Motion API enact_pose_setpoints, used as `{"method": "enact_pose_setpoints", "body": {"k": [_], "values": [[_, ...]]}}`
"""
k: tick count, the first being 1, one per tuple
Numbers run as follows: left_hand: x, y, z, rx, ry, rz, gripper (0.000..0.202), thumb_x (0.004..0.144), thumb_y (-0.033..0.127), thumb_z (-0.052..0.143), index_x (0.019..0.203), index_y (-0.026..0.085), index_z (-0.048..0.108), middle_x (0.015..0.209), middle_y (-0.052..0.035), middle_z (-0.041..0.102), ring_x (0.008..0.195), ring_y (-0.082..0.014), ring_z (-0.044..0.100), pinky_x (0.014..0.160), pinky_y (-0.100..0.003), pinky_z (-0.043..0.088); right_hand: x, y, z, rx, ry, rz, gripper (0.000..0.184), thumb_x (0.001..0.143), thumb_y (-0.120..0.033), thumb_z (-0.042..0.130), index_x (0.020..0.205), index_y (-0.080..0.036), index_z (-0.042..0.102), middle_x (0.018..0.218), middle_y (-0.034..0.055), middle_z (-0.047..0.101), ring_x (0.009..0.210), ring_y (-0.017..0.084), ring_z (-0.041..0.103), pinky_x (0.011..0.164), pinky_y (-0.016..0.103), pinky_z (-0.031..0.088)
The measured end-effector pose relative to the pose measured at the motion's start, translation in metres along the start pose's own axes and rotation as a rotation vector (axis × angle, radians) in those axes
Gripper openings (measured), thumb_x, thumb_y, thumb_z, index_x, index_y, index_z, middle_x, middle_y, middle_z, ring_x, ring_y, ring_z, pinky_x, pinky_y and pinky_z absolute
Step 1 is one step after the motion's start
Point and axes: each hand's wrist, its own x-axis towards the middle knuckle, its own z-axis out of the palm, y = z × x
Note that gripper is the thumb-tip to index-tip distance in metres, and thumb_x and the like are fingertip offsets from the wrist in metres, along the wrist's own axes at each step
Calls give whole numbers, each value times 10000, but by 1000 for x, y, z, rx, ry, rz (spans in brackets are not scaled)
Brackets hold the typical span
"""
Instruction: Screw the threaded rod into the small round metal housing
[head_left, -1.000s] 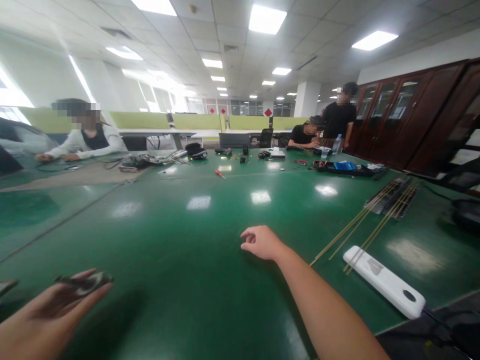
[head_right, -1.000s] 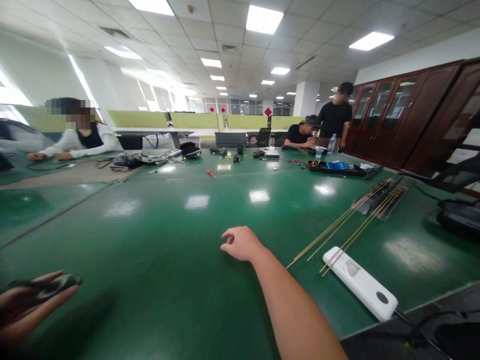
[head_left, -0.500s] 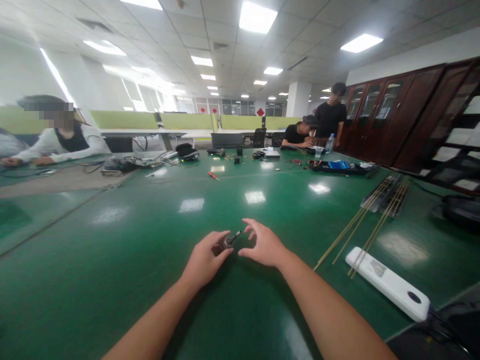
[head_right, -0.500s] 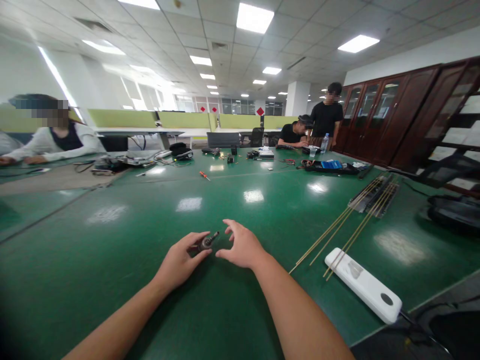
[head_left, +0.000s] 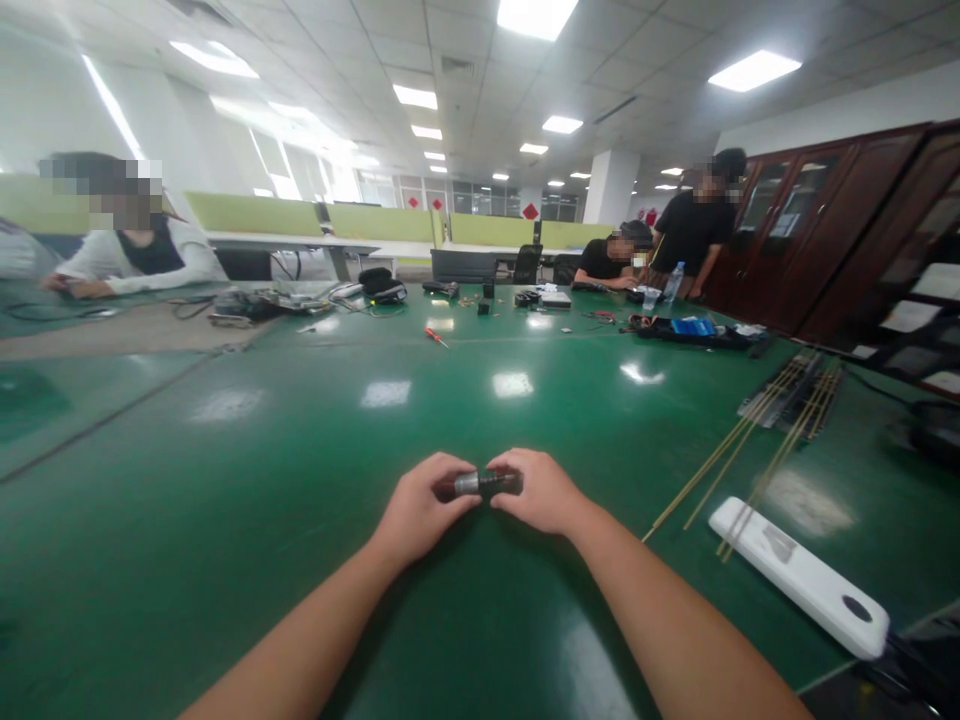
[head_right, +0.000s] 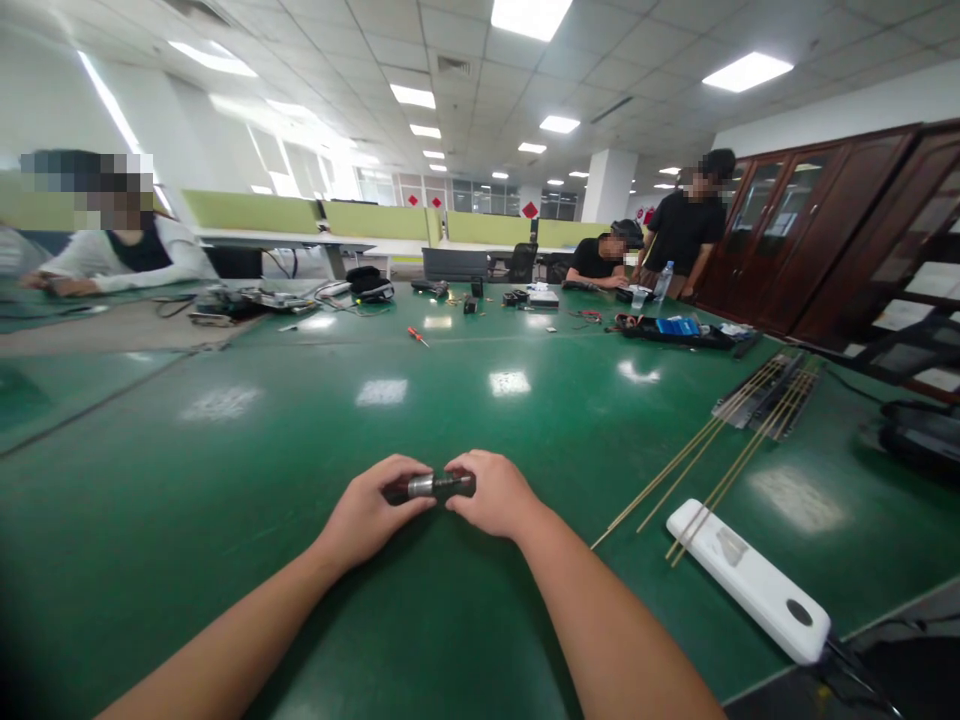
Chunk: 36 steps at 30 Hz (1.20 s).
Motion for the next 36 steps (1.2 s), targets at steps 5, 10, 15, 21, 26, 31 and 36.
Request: {"method": "enact_pose_setpoints", "body": {"k": [5, 10, 15, 21, 26, 31, 36], "values": [[0, -2, 0, 38, 6, 59, 203, 786, 290, 709, 976, 220, 702, 969, -45, 666, 906, -201, 621, 833, -300, 480, 0, -3, 1, -6, -14, -24, 313, 736, -222, 745, 1047, -220, 711, 983, 30, 698, 879, 173, 635, 815, 278, 475], [0, -4, 2, 51, 15, 83, 211, 791, 302, 718, 986, 222, 705, 979, -41, 665, 921, -199, 619, 832, -302, 476, 0, -3, 0, 0, 15, -41, 266, 751, -220, 722, 1017, -214, 719, 956, 27, 707, 857, 167, 635, 786, 268, 474], [0, -3, 2, 46, 8, 104, 201, 794, 298, 728, 983, 233, 707, 973, -25, 663, 906, -183, 622, 831, -292, 475, 0, -4, -1, 10, 7, -31, 239, 752, -215, 716, 991, -209, 723, 952, 32, 713, 842, 163, 639, 776, 265, 473], [-1, -2, 2, 57, -8, 105, 203, 794, 280, 732, 991, 236, 710, 983, -25, 665, 922, -184, 625, 842, -291, 480, -1, -4, -1, -5, 5, -46, 156, 801, -247, 678, 940, -209, 740, 899, 24, 723, 813, 155, 639, 740, 255, 460], [-2, -5, 3, 93, -15, 111, 201, 806, 297, 725, 1000, 246, 707, 995, -15, 664, 931, -179, 624, 849, -291, 481, -1, -6, -1, -33, 8, -47, 136, 810, -259, 675, 915, -208, 745, 872, 26, 725, 792, 157, 635, 727, 254, 453], [-2, -6, 3, 109, -8, 110, 198, 807, 281, 725, 1001, 251, 702, 999, -10, 661, 937, -178, 622, 861, -292, 479, -1, -7, -2, -45, 6, -39, 136, 816, -261, 668, 916, -210, 745, 882, 27, 729, 800, 158, 637, 726, 253, 453], [-2, -5, 4, 103, -10, 119, 203, 805, 273, 728, 1005, 246, 698, 1003, -14, 660, 940, -181, 621, 856, -294, 480, 0, -5, -1, -56, 3, -37, 144, 815, -268, 667, 924, -214, 745, 884, 27, 730, 790, 157, 636, 712, 253, 451]]}}
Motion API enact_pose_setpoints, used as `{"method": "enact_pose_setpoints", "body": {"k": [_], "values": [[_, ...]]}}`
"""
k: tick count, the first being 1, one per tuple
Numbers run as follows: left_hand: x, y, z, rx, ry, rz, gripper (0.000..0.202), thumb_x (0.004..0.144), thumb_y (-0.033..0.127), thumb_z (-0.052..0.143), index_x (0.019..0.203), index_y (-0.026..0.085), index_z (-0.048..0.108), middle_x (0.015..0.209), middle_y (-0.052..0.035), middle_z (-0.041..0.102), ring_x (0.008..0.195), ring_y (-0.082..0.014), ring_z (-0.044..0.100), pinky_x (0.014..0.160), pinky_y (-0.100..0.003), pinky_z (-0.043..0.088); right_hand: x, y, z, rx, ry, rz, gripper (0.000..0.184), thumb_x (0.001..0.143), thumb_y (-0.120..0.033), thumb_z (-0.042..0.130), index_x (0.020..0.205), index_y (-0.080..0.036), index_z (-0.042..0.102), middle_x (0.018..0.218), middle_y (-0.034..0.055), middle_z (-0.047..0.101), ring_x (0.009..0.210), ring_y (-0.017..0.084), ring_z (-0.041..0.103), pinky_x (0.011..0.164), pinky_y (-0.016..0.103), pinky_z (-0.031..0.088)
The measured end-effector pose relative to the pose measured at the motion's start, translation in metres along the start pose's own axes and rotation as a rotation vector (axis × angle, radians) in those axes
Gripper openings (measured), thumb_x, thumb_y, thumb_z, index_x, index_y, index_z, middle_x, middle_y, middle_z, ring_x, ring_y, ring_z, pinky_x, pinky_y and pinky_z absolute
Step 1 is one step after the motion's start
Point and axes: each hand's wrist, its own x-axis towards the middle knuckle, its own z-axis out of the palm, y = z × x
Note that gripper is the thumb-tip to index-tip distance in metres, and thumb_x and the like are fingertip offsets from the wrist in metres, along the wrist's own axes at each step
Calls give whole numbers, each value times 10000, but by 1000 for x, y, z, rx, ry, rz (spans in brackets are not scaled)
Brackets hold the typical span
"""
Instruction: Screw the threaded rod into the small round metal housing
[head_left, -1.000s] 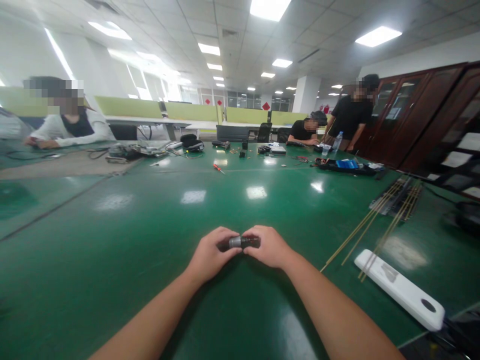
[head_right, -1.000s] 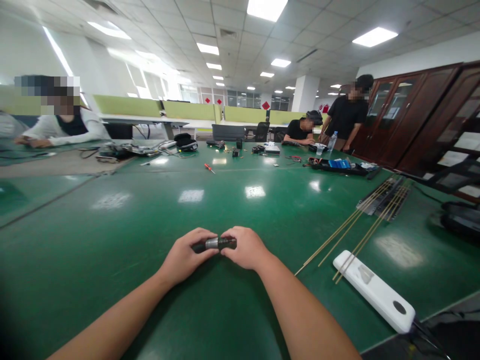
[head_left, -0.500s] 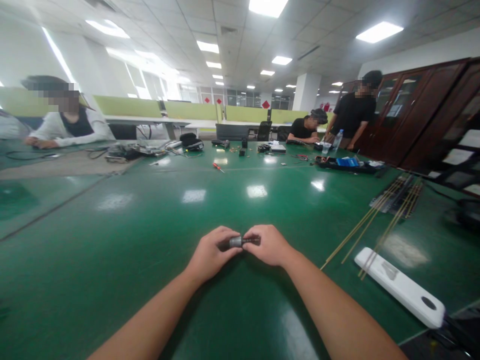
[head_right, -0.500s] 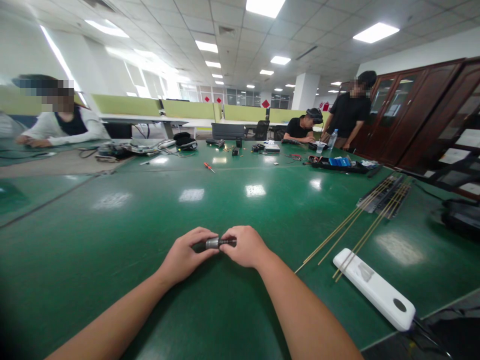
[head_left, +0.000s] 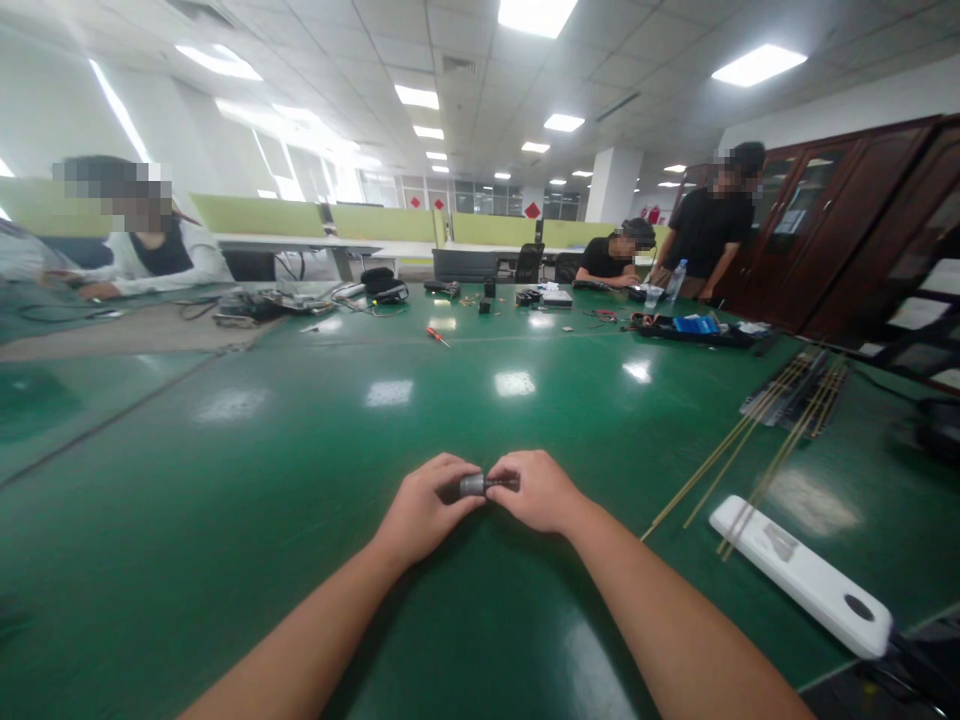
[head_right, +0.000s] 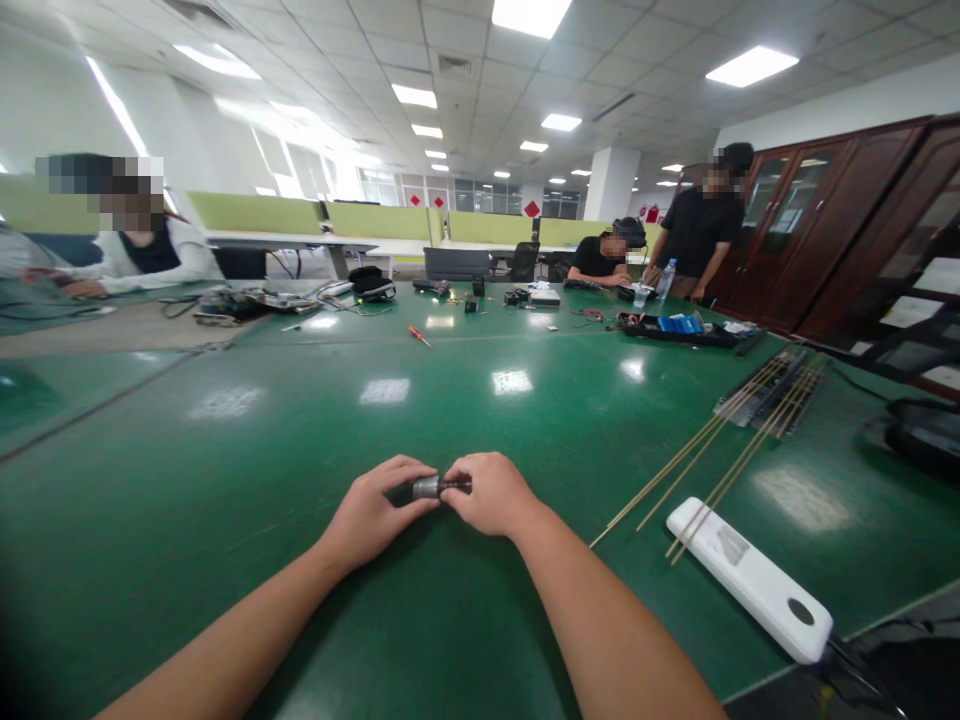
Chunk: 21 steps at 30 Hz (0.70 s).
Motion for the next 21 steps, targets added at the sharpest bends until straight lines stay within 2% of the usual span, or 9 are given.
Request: {"method": "enact_pose_setpoints", "body": {"k": [21], "values": [[0, -1, -1, 28, 8, 13, 220, 824, 324, 691, 1019, 220, 698, 1009, -51, 666, 939, -202, 629, 853, -321, 504, 0, -1, -3, -32, -16, 8, 152, 828, -285, 663, 937, -213, 742, 897, 33, 731, 817, 164, 639, 737, 261, 447]]}}
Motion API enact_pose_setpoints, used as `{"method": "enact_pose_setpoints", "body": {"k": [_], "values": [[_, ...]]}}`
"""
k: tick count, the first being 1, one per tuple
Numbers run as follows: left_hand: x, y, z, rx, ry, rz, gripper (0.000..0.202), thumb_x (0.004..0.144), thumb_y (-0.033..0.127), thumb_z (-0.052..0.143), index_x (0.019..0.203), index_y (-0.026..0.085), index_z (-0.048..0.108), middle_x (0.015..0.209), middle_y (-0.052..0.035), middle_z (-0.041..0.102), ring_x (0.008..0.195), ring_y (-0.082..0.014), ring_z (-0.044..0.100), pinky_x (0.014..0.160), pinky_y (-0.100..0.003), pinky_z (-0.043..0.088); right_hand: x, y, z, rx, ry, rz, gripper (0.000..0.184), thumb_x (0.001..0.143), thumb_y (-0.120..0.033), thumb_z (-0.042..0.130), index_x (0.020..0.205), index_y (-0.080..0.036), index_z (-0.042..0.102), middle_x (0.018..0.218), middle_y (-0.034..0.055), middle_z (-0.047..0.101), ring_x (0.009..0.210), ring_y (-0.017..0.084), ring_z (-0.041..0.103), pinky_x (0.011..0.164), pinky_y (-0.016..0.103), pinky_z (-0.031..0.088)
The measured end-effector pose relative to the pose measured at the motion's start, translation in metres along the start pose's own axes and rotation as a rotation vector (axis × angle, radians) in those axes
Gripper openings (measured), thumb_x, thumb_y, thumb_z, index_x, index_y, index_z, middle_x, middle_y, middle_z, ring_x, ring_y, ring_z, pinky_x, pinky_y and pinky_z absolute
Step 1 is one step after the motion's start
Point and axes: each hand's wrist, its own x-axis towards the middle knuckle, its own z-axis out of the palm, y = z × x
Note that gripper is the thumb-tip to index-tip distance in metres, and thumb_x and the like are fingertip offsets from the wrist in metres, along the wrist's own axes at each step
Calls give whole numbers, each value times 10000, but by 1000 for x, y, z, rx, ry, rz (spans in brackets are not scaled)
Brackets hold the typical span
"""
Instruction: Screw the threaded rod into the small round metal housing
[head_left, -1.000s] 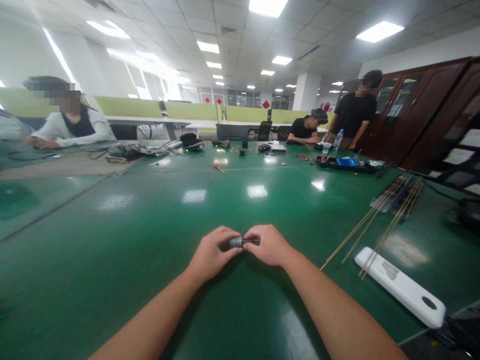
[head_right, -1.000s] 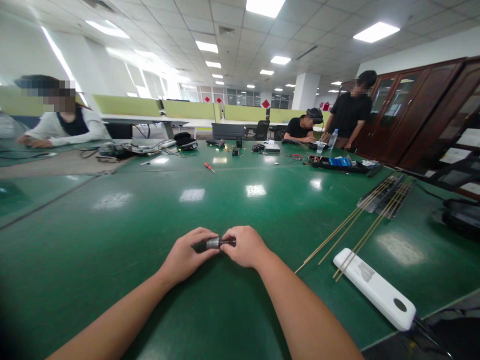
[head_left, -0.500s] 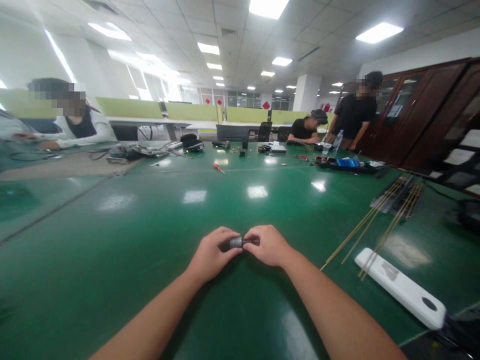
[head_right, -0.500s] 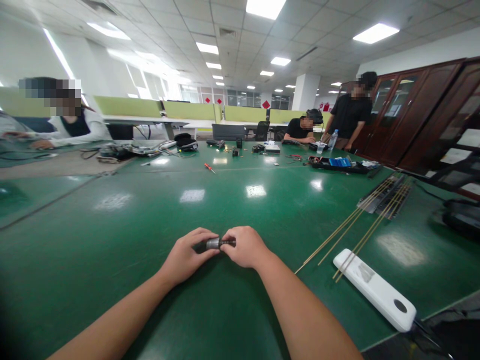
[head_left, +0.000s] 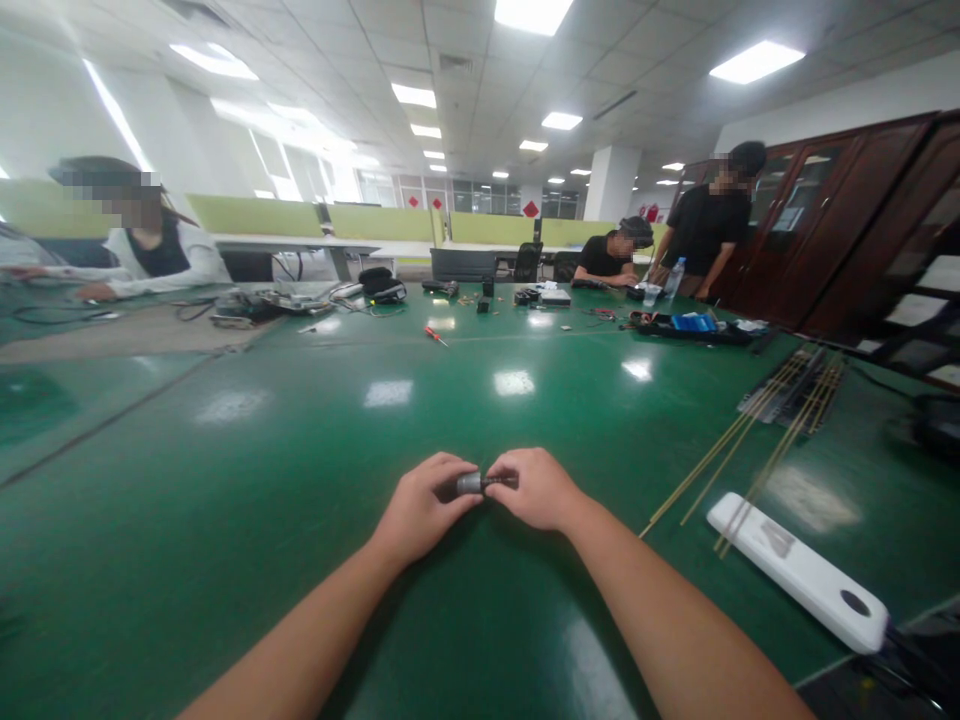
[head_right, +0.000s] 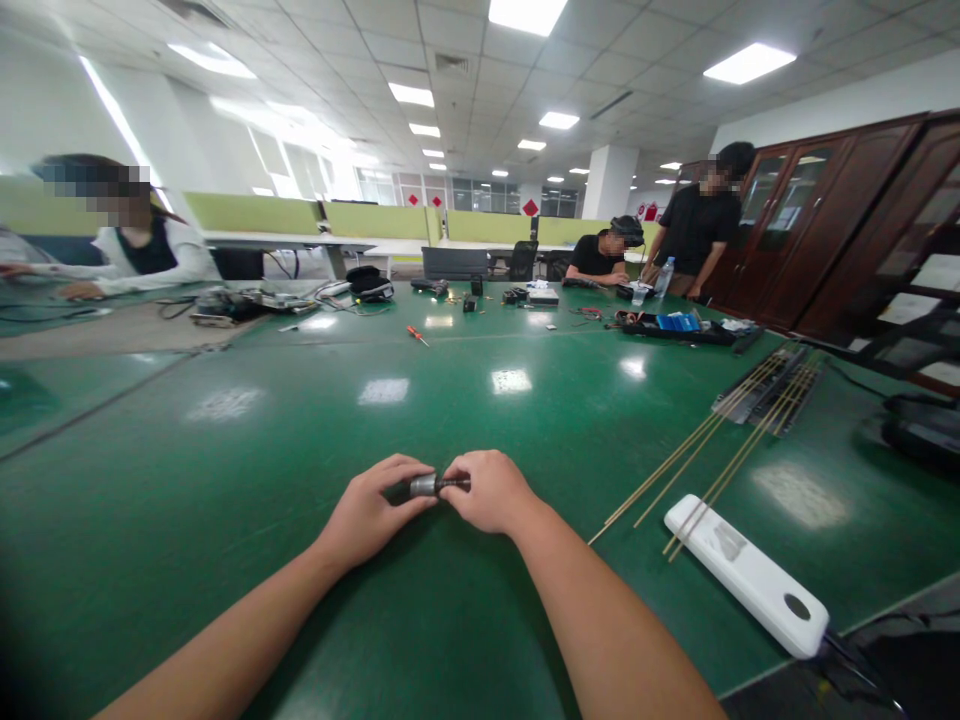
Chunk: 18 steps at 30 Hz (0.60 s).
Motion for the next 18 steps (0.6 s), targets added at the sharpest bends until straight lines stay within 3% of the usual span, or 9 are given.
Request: {"method": "enact_pose_setpoints", "body": {"k": [18], "values": [[1, 0, -1, -4, 9, -8, 224, 813, 299, 710, 1024, 224, 698, 1014, -40, 667, 943, -196, 631, 862, -314, 497, -1, 0, -1, -1, 11, 8, 152, 822, -283, 661, 929, -211, 743, 898, 34, 732, 820, 165, 644, 746, 261, 453]]}}
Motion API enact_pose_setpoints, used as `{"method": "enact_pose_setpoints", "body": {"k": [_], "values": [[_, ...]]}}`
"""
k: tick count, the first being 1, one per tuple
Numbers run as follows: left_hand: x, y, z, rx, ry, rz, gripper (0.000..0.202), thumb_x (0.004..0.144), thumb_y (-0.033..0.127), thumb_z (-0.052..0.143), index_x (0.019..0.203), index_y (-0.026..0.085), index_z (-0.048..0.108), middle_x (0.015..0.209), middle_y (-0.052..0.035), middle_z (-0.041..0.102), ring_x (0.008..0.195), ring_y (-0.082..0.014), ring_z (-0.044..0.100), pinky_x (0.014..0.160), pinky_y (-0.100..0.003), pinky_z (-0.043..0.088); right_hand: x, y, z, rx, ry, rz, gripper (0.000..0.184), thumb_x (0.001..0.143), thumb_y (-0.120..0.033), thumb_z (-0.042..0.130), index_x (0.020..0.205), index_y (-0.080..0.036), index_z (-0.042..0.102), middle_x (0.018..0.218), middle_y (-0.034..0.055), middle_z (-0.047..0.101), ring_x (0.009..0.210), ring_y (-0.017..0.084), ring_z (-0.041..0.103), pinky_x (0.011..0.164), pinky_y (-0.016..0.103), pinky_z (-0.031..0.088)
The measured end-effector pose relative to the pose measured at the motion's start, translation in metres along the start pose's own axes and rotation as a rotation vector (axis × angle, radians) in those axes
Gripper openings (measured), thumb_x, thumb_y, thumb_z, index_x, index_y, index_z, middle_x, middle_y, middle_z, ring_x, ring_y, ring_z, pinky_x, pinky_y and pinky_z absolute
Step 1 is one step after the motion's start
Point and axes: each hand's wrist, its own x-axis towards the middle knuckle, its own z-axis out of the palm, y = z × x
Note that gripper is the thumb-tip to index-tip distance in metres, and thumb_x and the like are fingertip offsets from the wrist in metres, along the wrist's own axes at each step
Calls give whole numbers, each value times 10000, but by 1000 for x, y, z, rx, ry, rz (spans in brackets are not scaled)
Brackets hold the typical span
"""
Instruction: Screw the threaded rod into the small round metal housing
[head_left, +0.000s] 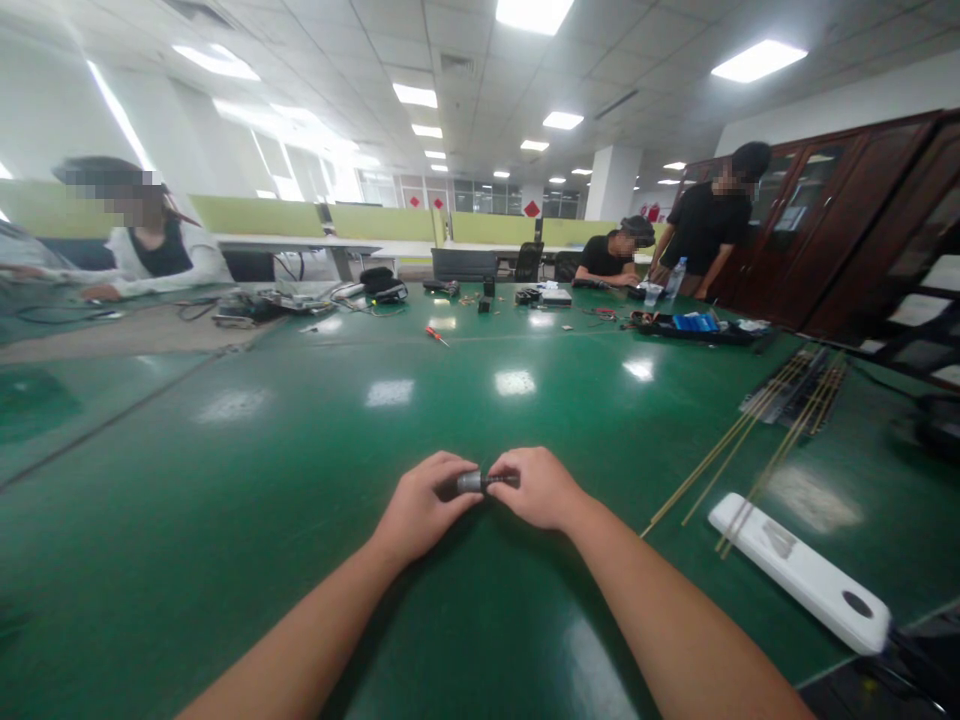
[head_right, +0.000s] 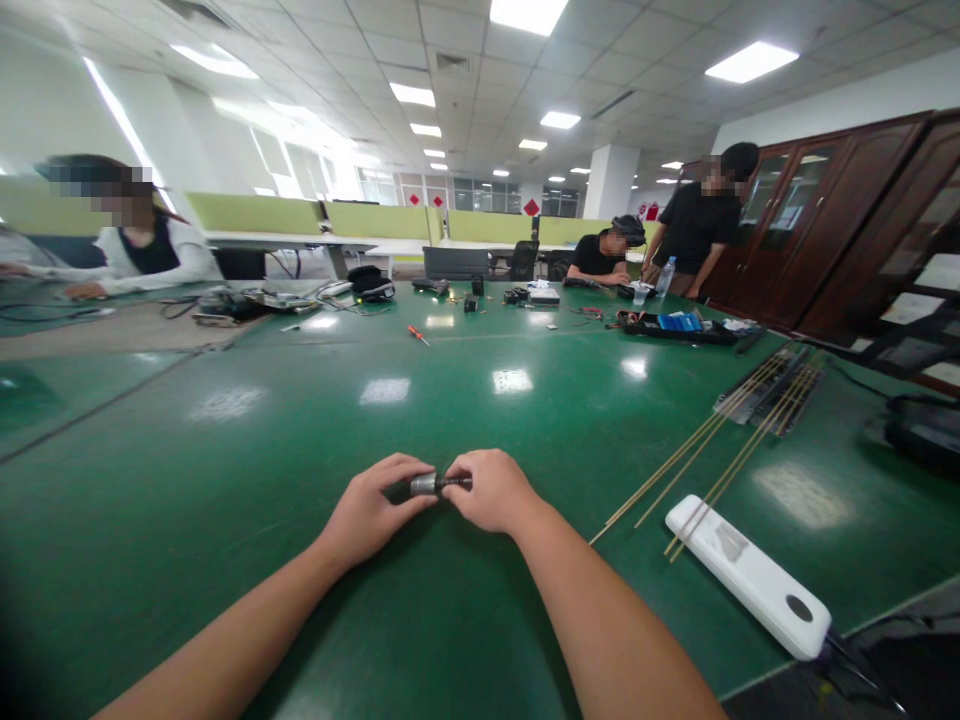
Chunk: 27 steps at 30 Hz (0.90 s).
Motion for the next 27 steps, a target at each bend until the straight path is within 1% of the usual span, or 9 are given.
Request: {"method": "enact_pose_setpoints", "body": {"k": [8, 14, 23, 27], "values": [[0, 1, -1, 8, -3, 5, 221, 807, 295, 712, 1016, 223, 703, 1010, -46, 670, 948, -204, 633, 859, -318, 506, 1, 1, 0, -26, -16, 16, 149, 795, -287, 693, 919, -222, 740, 874, 25, 730, 799, 170, 640, 722, 264, 443], [0, 1, -1, 17, 0, 14, 224, 808, 301, 705, 1016, 217, 703, 1015, -56, 674, 939, -210, 637, 850, -330, 516, 1, 0, 0, -37, -28, 37, 138, 805, -273, 687, 922, -223, 741, 881, 31, 733, 806, 172, 641, 719, 266, 438], [0, 1, -1, 14, -1, 6, 216, 810, 304, 704, 1011, 225, 699, 1011, -45, 672, 940, -204, 636, 852, -321, 510, 1, -1, -2, -51, -25, 40, 143, 809, -284, 678, 920, -221, 741, 870, 29, 734, 790, 172, 642, 694, 264, 429], [0, 0, -1, 27, 6, 8, 231, 814, 315, 694, 1023, 217, 700, 1011, -58, 674, 937, -212, 638, 853, -335, 517, 1, -1, -4, -62, -24, 50, 144, 805, -285, 682, 920, -224, 744, 876, 32, 736, 793, 174, 644, 695, 266, 432]]}}
